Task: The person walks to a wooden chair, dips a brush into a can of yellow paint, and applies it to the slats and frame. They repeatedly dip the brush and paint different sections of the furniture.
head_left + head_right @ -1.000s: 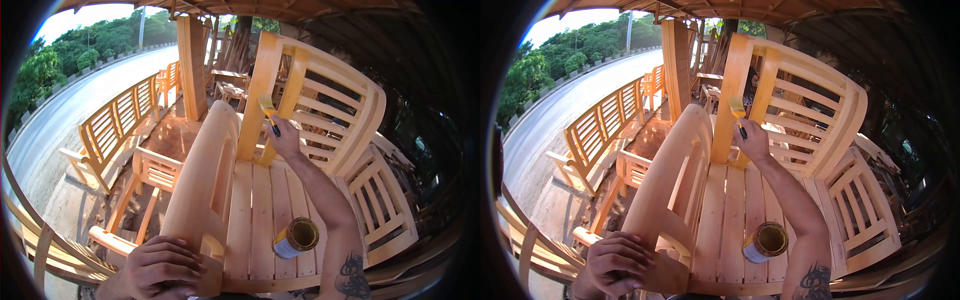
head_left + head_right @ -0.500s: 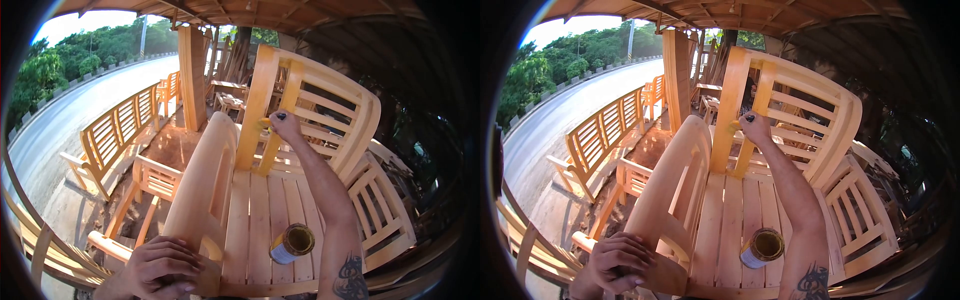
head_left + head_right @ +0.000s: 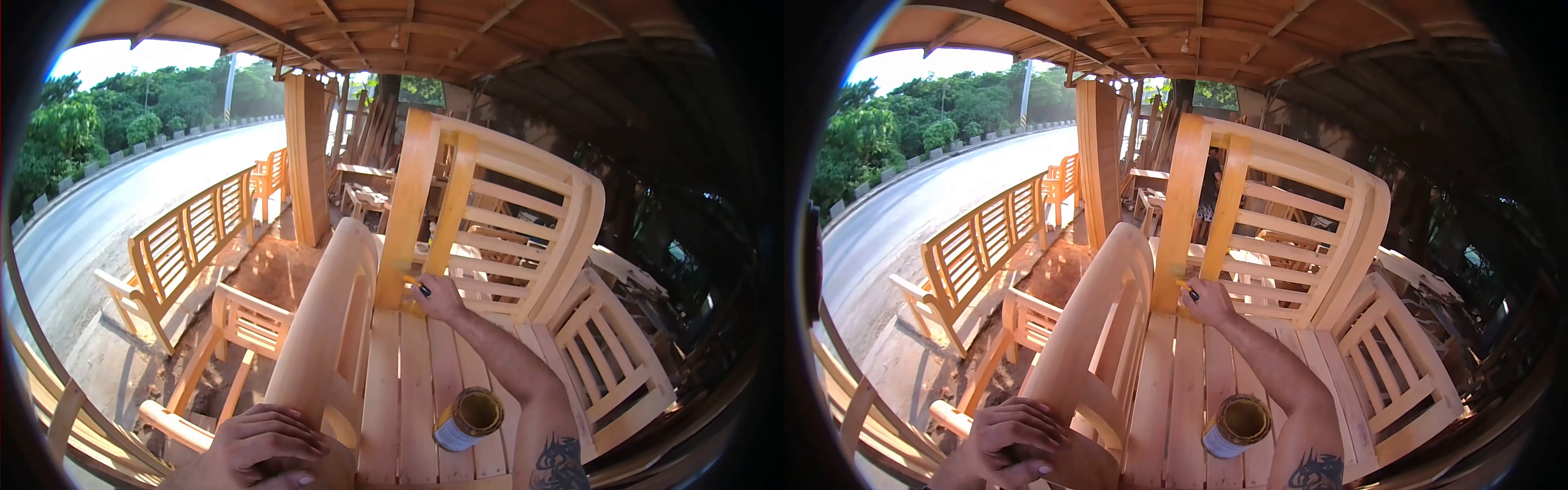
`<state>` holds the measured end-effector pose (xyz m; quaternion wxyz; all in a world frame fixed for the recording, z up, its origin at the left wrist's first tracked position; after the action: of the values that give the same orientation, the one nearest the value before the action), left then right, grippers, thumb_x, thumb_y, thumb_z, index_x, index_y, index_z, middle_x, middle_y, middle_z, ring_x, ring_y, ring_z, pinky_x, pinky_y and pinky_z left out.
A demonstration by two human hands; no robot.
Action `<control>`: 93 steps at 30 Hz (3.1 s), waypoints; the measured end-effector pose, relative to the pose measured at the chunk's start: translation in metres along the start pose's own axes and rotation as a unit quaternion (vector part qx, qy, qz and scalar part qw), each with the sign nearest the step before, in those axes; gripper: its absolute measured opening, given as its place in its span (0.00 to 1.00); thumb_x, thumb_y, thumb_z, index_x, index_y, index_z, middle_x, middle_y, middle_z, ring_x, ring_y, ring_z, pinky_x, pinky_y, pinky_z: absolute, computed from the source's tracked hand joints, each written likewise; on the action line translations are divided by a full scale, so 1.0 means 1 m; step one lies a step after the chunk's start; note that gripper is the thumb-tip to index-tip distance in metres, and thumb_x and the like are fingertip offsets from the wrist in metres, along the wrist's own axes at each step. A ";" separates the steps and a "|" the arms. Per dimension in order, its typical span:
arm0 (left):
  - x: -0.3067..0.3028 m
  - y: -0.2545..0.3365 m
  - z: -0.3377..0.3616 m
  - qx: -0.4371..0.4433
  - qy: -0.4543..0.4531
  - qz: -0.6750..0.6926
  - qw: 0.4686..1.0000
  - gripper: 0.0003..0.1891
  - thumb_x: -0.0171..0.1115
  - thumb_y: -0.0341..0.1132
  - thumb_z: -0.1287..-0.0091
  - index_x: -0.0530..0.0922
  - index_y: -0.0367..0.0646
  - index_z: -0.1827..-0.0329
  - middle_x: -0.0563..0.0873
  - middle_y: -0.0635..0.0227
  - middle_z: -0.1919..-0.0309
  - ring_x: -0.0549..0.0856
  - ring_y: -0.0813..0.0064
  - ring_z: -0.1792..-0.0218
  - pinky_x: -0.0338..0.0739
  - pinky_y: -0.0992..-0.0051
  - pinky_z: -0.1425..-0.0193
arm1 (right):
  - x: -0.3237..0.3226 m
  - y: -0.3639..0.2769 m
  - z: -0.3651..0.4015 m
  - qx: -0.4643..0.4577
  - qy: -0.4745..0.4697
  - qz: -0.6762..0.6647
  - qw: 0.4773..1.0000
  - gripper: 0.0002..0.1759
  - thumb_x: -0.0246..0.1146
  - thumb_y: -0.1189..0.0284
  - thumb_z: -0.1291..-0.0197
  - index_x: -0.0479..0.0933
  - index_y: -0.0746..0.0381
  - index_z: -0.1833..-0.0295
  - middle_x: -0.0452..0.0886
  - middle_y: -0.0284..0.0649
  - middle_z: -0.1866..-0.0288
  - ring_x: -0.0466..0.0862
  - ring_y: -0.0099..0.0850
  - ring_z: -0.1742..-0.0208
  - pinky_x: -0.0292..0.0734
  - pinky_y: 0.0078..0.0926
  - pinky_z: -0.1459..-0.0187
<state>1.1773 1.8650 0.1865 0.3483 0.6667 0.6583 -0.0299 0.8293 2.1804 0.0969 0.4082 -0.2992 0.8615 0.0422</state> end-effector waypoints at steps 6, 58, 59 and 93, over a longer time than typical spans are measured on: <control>0.003 -0.001 -0.001 -0.008 -0.010 0.011 1.000 0.12 0.74 0.31 0.37 0.84 0.38 0.53 0.92 0.56 0.58 0.92 0.52 0.52 0.83 0.52 0.37 | -0.045 0.071 -0.077 0.252 0.074 -0.326 0.908 0.10 0.72 0.68 0.35 0.84 0.65 0.62 0.87 0.38 0.74 0.87 0.23 0.76 0.83 0.25 0.71; 0.003 -0.014 0.013 -0.013 -0.009 0.014 1.000 0.13 0.77 0.32 0.38 0.87 0.41 0.52 0.94 0.63 0.53 0.93 0.61 0.50 0.83 0.61 0.36 | 0.014 -0.005 -0.082 0.150 -0.020 -0.074 0.986 0.16 0.71 0.61 0.36 0.81 0.65 0.60 0.87 0.52 0.70 0.90 0.47 0.66 0.86 0.42 0.61; 0.002 -0.014 0.014 -0.015 -0.008 0.014 1.000 0.13 0.77 0.32 0.38 0.87 0.41 0.52 0.94 0.63 0.53 0.93 0.61 0.50 0.83 0.61 0.36 | 0.002 -0.003 -0.100 0.207 -0.026 -0.153 0.966 0.17 0.72 0.60 0.36 0.82 0.65 0.61 0.87 0.52 0.70 0.90 0.47 0.66 0.86 0.42 0.61; 0.002 -0.016 0.015 0.014 -0.023 0.028 0.999 0.14 0.77 0.34 0.33 0.87 0.39 0.48 0.93 0.62 0.51 0.92 0.61 0.49 0.84 0.61 0.36 | -0.043 -0.094 -0.064 -0.272 0.185 0.137 0.934 0.14 0.76 0.65 0.36 0.79 0.60 0.55 0.84 0.49 0.62 0.87 0.49 0.64 0.85 0.46 0.59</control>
<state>1.1693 1.8572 0.1668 0.3541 0.6892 0.6305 -0.0445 0.8587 2.1037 0.1873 0.1344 -0.2807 0.9100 0.2741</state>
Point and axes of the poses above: each hand's wrist, its own z-axis away from the middle knuckle, its own x-axis out of the palm, y = z × x, the point moved 9 cm from there along -z, towards the middle knuckle
